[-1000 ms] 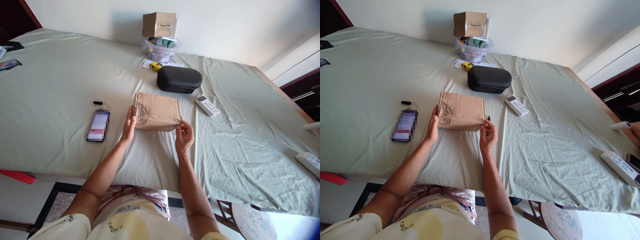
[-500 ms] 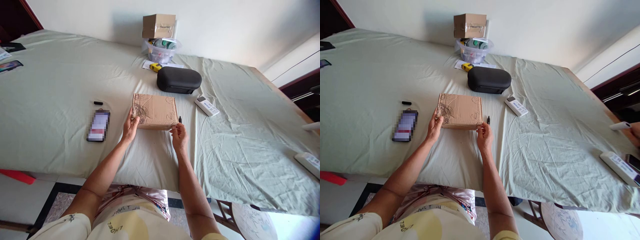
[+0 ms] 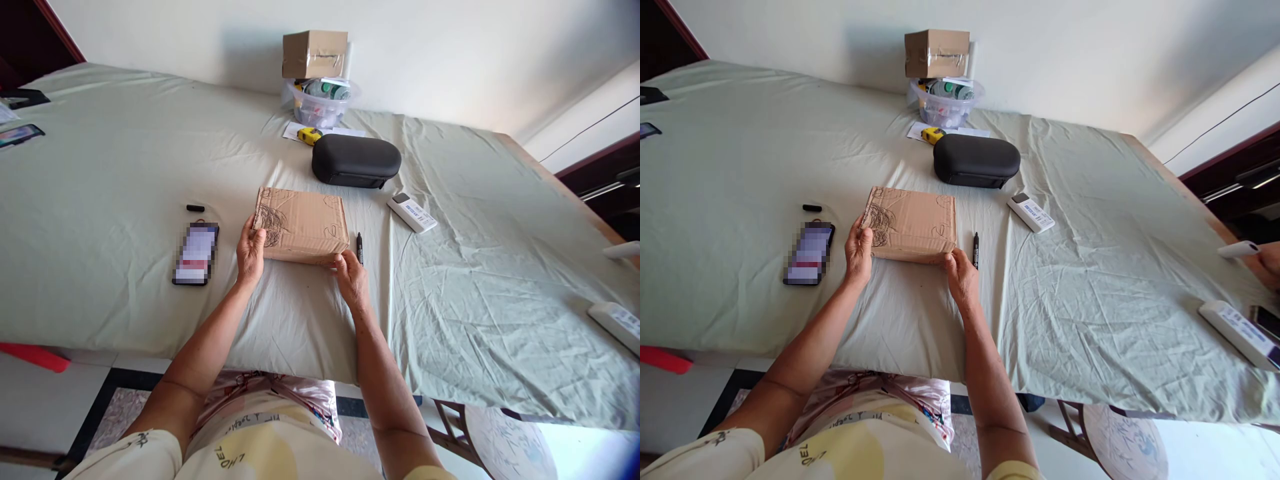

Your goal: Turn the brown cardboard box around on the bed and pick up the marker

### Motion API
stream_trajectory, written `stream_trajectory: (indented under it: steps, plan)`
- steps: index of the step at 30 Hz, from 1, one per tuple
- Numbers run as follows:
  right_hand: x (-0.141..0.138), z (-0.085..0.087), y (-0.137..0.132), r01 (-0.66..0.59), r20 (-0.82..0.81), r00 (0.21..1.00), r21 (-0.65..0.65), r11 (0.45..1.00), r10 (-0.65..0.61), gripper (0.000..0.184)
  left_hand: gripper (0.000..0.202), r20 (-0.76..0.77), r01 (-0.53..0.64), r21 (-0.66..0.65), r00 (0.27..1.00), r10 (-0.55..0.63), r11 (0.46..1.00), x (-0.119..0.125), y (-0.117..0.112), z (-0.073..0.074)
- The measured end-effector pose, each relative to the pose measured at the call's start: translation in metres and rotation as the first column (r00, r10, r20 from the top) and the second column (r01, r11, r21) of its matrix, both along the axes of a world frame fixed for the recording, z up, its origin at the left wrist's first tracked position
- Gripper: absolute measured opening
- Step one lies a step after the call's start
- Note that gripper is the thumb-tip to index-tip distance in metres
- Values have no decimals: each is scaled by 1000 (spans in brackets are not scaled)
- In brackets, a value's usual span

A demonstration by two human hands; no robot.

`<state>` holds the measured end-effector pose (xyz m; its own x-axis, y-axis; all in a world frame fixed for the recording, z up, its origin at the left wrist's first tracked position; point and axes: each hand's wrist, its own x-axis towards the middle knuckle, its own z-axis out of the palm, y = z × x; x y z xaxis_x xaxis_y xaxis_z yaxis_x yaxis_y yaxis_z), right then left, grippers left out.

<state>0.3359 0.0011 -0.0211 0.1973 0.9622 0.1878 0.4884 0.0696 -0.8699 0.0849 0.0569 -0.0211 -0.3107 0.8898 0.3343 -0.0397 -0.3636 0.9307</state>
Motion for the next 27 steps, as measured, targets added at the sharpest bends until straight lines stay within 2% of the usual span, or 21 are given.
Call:
stream_trajectory:
  steps: [4,9,14,19,23,27]
  plan:
    - [-1,2,0,37,-21,999,108,994,-35,65,71,11,36,22,999,-37,999,-2,1,2]
    - [3,1,2,159,-79,986,221,962,-145,56,67,-90,91,58,992,-86,994,0,0,1]
    - [2,0,4,195,-234,964,317,928,-123,43,76,-209,86,70,976,-69,994,2,-2,-4]
    - [0,2,7,221,-354,931,359,907,-87,36,84,-291,108,130,955,-66,986,3,-3,-10]
    - [1,2,9,269,-398,912,405,874,-96,37,87,-417,113,178,909,-29,978,2,-4,-10]
    - [-1,0,7,251,-320,941,442,861,-110,46,93,-531,59,254,843,88,965,4,-9,-5]
